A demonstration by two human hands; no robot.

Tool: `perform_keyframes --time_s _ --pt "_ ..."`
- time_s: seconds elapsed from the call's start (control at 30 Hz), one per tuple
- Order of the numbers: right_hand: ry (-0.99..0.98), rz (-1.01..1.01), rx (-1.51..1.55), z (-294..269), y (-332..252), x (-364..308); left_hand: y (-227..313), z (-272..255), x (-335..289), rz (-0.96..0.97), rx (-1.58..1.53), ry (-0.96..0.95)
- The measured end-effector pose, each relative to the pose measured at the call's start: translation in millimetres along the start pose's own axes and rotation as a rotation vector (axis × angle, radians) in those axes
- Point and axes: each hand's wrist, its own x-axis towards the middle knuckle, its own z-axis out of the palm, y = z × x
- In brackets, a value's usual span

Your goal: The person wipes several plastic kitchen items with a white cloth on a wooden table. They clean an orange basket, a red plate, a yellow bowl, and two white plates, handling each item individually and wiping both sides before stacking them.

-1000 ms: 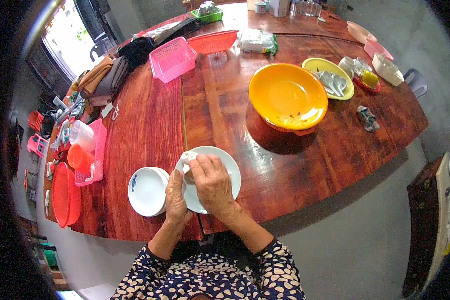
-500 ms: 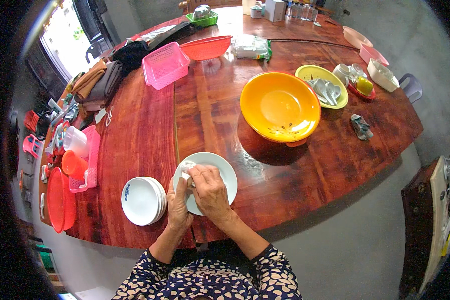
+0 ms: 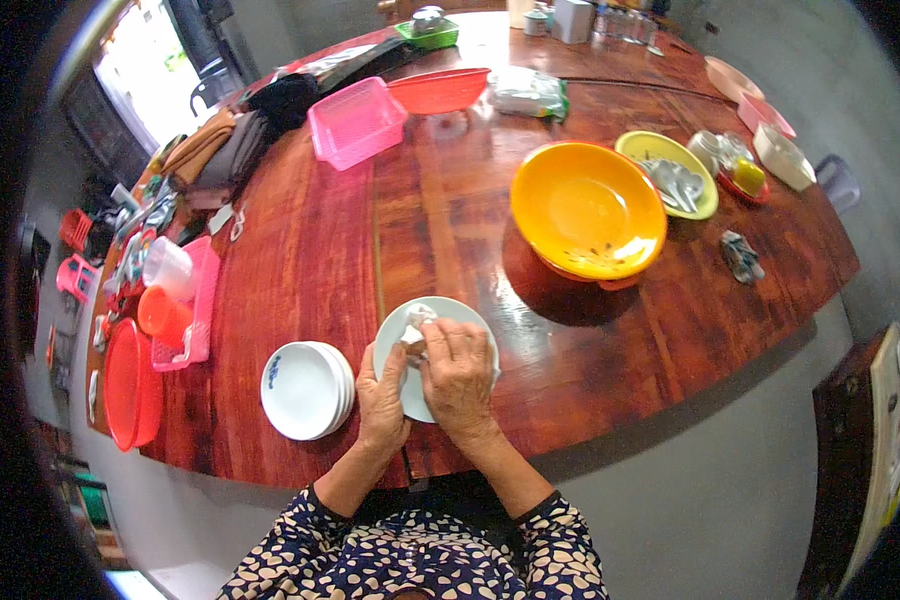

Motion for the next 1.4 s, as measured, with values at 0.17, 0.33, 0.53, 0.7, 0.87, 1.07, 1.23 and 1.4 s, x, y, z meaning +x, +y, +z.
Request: perform_keyframes --time_s 0.17,0.33,0.53,0.7,0.87,1.07,1.23,1.4 --pt "-0.078 0.035 0.047 5.0 -17.6 -6.9 13.7 -18.2 -0.4 0.035 0.014 0.082" --pt "-0.284 0.001 0.309 -9.9 -38.7 -18.2 33.6 -38.4 -0.1 0.087 -0.027 0.112" --pt "-0.312 -0.079 0.565 -2.4 -60.6 -15.5 50.6 -51.5 -13.6 0.049 -0.05 0.012" --pt "-0.17 -0.088 0.378 3.8 -65.4 2.9 48.1 -45.4 -20.8 0.116 0.03 -0.002" --pt "-0.057 -0.076 -0.044 -9.9 -60.1 11.9 49.3 -49.2 -30.7 0.078 0.043 -0.058" --pt "-0.078 0.121 -0.084 -25.1 -54.9 -4.7 55.2 -63.9 -28.6 0.135 0.069 0.0" --pt "-0.03 0.03 -0.107 -1.4 -71.0 5.1 60.8 -73.3 -24.6 0.11 0.032 -0.004" --pt "-0.068 -0.165 0.037 39.8 -102.3 15.8 64.6 -98.3 -12.4 0.086 0.006 0.042"
